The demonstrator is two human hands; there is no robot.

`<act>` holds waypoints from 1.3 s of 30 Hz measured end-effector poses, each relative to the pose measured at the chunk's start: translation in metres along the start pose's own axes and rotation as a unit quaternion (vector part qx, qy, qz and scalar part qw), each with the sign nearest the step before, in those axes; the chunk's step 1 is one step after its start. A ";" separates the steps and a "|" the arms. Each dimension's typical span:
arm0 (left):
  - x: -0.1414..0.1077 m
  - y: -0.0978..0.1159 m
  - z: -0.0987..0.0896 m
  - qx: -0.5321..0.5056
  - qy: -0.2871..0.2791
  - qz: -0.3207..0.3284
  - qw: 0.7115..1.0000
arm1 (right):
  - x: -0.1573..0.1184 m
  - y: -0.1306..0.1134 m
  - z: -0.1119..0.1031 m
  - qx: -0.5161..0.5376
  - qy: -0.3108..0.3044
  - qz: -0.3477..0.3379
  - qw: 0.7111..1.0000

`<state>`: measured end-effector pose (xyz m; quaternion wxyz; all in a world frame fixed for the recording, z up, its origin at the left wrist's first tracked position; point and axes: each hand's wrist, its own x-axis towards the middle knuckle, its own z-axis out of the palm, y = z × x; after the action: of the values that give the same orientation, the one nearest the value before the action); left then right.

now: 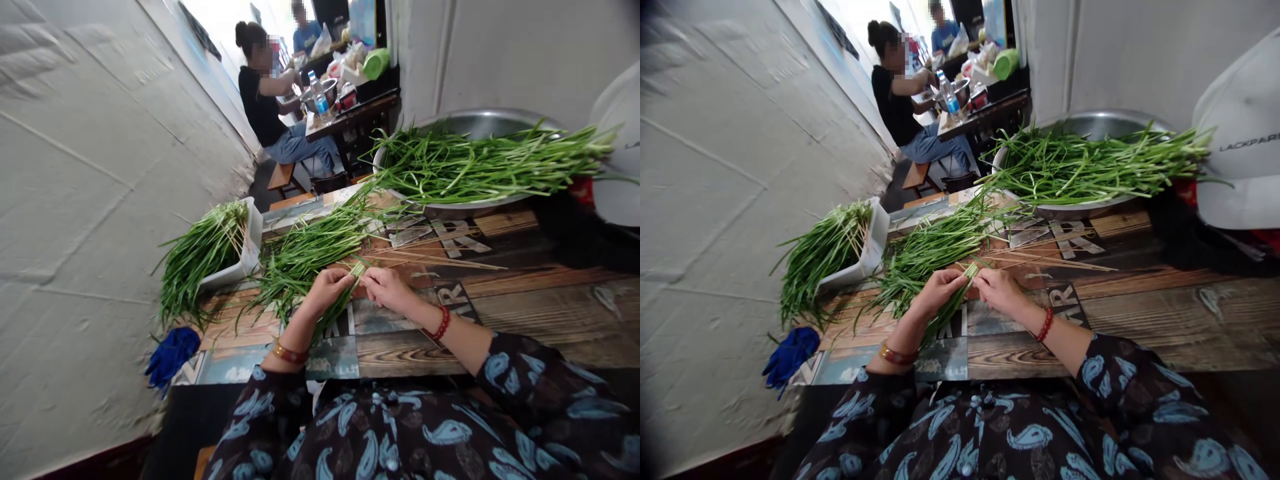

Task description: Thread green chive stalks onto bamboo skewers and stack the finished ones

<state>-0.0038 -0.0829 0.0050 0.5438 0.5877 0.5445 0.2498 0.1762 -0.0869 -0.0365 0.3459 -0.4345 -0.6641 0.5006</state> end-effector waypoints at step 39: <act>0.068 -0.005 -0.033 0.555 0.201 0.248 0.768 | -0.006 -0.002 0.000 -0.098 0.038 -0.065 0.992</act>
<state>-0.0158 -0.0096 -0.0104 -0.0801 0.8383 0.5203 0.1423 0.1777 -0.0932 -0.0346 0.3583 -0.4413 -0.7229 0.3929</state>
